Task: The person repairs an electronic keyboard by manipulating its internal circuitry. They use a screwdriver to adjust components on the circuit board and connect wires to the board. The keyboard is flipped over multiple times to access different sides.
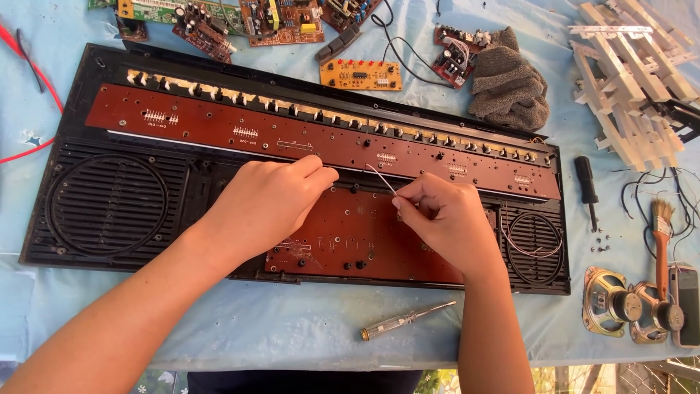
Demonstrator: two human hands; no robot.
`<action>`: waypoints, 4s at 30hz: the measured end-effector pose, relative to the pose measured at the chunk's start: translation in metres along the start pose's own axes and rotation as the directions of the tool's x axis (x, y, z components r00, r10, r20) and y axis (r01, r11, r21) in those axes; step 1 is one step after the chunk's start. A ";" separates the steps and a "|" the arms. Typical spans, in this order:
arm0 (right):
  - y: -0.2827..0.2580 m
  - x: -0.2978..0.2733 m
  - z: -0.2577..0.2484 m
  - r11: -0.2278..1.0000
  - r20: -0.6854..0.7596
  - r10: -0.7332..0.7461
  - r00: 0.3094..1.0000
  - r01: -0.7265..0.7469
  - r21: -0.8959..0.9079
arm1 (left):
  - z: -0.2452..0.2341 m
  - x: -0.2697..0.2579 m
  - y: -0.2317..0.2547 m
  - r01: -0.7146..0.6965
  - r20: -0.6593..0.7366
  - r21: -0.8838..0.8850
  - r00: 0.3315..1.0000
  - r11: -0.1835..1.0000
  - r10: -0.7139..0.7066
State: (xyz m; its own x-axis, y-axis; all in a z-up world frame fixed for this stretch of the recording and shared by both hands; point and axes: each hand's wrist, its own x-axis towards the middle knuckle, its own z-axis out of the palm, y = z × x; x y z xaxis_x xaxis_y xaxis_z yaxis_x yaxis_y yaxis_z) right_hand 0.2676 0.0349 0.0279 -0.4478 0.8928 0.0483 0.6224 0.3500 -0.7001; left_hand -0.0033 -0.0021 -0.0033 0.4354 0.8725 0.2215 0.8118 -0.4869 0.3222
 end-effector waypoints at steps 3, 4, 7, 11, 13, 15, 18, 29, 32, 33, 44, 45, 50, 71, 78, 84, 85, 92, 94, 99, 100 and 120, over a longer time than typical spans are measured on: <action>-0.002 0.004 -0.001 1.000 0.003 0.008 1.000 -0.008 0.010 | 0.000 -0.001 0.000 0.003 -0.002 0.008 1.000 1.000 -0.003; -0.004 0.006 -0.002 1.000 -0.002 -0.008 1.000 0.008 0.006 | 0.000 -0.001 0.001 0.004 -0.005 0.014 1.000 1.000 -0.004; -0.005 0.004 -0.001 1.000 -0.006 0.008 1.000 -0.008 0.020 | 0.000 -0.001 -0.001 -0.011 -0.011 0.013 1.000 1.000 0.011; -0.004 0.005 0.005 0.999 -0.012 0.027 1.000 -0.027 0.032 | 0.002 -0.002 -0.001 -0.016 -0.025 0.012 1.000 1.000 0.017; -0.007 0.006 0.006 0.999 -0.008 0.035 0.999 -0.035 0.025 | 0.004 -0.003 -0.001 -0.024 -0.023 0.017 0.999 1.000 0.025; -0.005 0.005 0.005 0.999 -0.005 0.039 0.999 -0.039 0.013 | 0.006 -0.003 -0.002 -0.029 -0.031 0.025 0.999 0.999 0.030; -0.010 0.004 0.003 0.999 -0.004 0.034 0.999 -0.034 -0.004 | 0.008 -0.003 -0.003 -0.038 -0.042 0.030 0.998 0.999 0.039; -0.006 0.004 0.006 0.999 -0.031 -0.003 1.000 0.002 -0.037 | 0.008 -0.003 -0.002 -0.048 -0.061 0.046 0.997 0.998 0.051; -0.011 0.004 0.003 0.999 -0.009 0.025 1.000 -0.025 -0.039 | 0.007 -0.003 -0.002 -0.047 -0.055 0.042 0.997 0.998 0.050; -0.012 0.004 0.002 0.999 -0.004 0.020 1.000 -0.020 -0.044 | 0.007 -0.003 -0.002 -0.049 -0.053 0.038 0.997 0.998 0.051; -0.006 0.000 0.004 0.977 0.024 -0.040 0.999 0.044 -0.207 | 0.007 -0.003 -0.001 -0.047 -0.050 0.054 0.998 0.997 0.049; -0.009 -0.003 0.005 0.951 0.026 -0.049 0.998 0.055 -0.304 | 0.007 -0.003 -0.002 -0.047 -0.057 0.050 0.997 0.998 0.050; -0.017 -0.008 0.010 0.869 0.017 -0.060 0.998 0.061 -0.491 | 0.007 -0.002 -0.001 -0.055 -0.062 0.043 0.996 0.998 0.058; -0.020 -0.013 0.016 0.753 0.024 -0.031 0.999 0.039 -0.657 | 0.002 -0.001 0.002 -0.015 -0.045 0.009 0.999 1.000 0.015; -0.026 -0.010 0.008 0.824 -0.016 0.022 1.000 -0.027 -0.566 | 0.004 -0.001 0.001 -0.025 -0.048 0.018 0.999 1.000 0.026; -0.014 -0.003 0.007 0.960 -0.068 -0.030 0.997 0.010 -0.281 | 0.005 -0.001 -0.001 -0.030 -0.045 0.018 0.999 0.999 0.031; -0.015 -0.002 0.009 0.963 -0.057 -0.053 0.997 0.036 -0.266 | 0.006 0.000 -0.001 -0.032 -0.045 0.017 0.998 0.999 0.033; -0.014 0.001 0.020 0.996 -0.114 -0.086 0.990 0.083 -0.037 | 0.005 -0.002 0.000 -0.034 -0.056 0.001 0.998 0.999 0.034; -0.018 0.004 0.028 0.962 -0.130 0.027 0.991 0.009 0.273 | 0.006 -0.002 0.001 -0.041 -0.072 0.006 0.997 0.999 0.041; -0.023 0.012 0.037 0.939 -0.105 0.065 0.992 -0.025 0.343 | 0.008 -0.003 0.001 -0.047 -0.083 0.027 0.995 0.999 0.049; -0.022 0.012 0.038 0.935 -0.094 0.084 0.992 -0.046 0.351 | 0.009 -0.003 0.001 -0.050 -0.090 0.038 0.995 0.998 0.053; -0.016 0.016 0.054 0.985 -0.117 0.022 0.993 -0.002 0.173 | 0.010 -0.003 0.002 -0.051 -0.115 0.029 0.992 0.998 0.054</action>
State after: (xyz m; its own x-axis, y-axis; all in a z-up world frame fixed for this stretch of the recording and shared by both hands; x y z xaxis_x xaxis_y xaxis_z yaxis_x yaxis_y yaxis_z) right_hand 0.2157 0.0287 0.0019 -0.3555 0.9275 0.1157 0.5026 0.2941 -0.8130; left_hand 0.0006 -0.0050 -0.0121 0.4313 0.8346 0.3427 0.7994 -0.5296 0.2837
